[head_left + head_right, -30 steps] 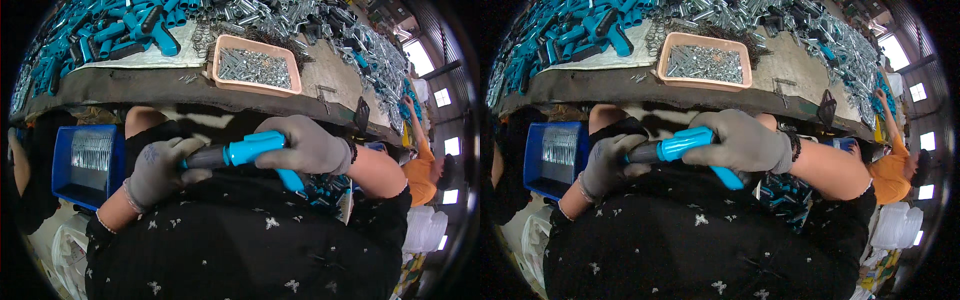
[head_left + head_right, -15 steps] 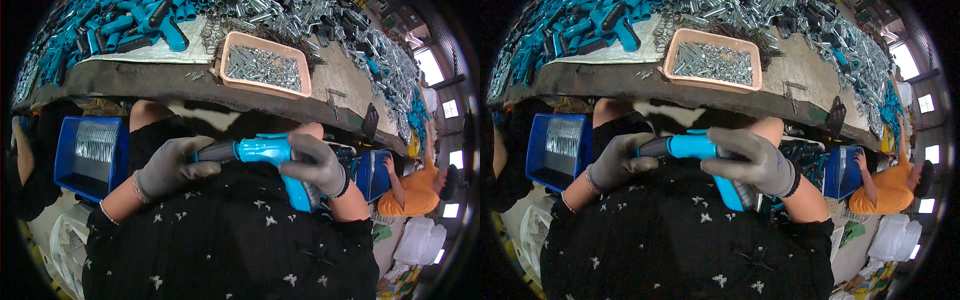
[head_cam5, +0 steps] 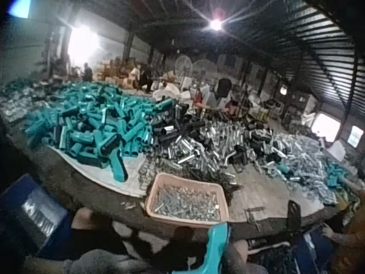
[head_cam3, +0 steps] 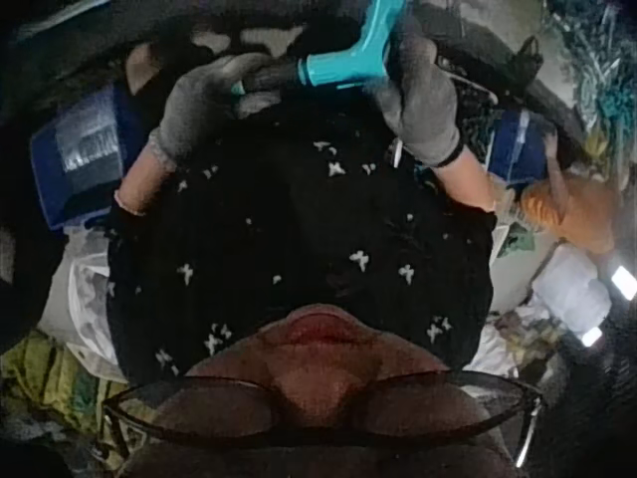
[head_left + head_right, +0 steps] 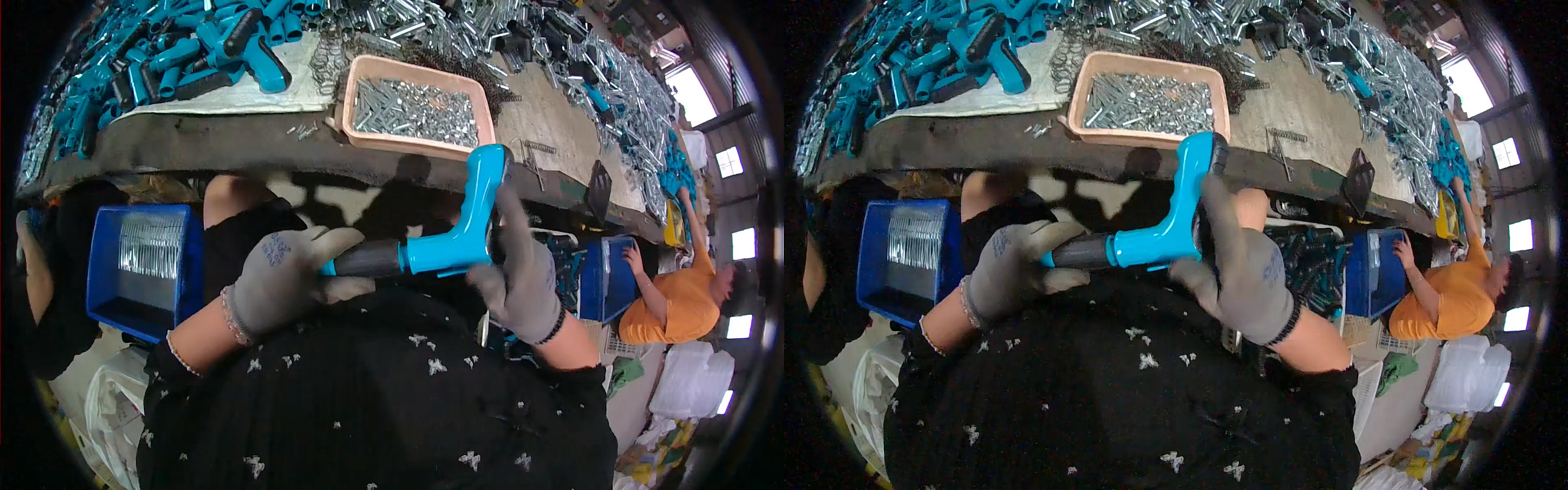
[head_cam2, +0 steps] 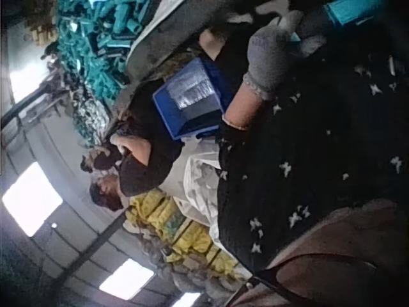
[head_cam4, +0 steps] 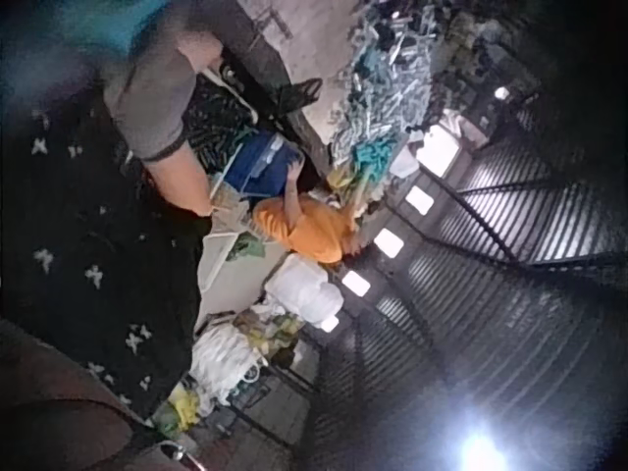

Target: The person assembles tools by fitting metal barrels, springs, and plastic housings together and inserting pins into the assemblies by hand.

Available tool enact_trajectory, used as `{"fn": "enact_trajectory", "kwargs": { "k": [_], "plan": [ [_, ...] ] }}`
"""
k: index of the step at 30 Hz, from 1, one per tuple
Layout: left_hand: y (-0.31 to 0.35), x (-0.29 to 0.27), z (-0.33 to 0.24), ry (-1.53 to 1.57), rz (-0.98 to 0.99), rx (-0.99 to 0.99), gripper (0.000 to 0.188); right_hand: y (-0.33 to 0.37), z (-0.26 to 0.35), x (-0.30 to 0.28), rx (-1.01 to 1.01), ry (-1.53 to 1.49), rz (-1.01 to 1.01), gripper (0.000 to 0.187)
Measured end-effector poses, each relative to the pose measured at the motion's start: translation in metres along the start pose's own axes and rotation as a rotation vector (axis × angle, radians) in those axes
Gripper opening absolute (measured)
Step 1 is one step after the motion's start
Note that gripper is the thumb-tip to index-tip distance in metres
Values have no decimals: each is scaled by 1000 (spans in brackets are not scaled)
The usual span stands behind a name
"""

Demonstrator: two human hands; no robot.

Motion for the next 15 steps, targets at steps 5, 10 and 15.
{"fn": "enact_trajectory", "kwargs": {
  "k": [5,10,15],
  "plan": [
    [15,-1,12,238,98,82,50,-12,7,-27,-253,303,329,64],
    [22,28,25,809,181,-335,38,-5,16,-5,-405,-519,26,63],
    [33,30,25,236,230,72,47,-23,-29,26,236,-864,-40,43]
  ]
}}
Point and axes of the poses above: each hand's wrist, its own y-axis away from the middle knuckle, its own x-axis out of the palm, z = x × y, the point moved 3 cm from there along -y, towards the middle knuckle, and after that the axes turned 3 degrees about -y, right-handed, at the moved point
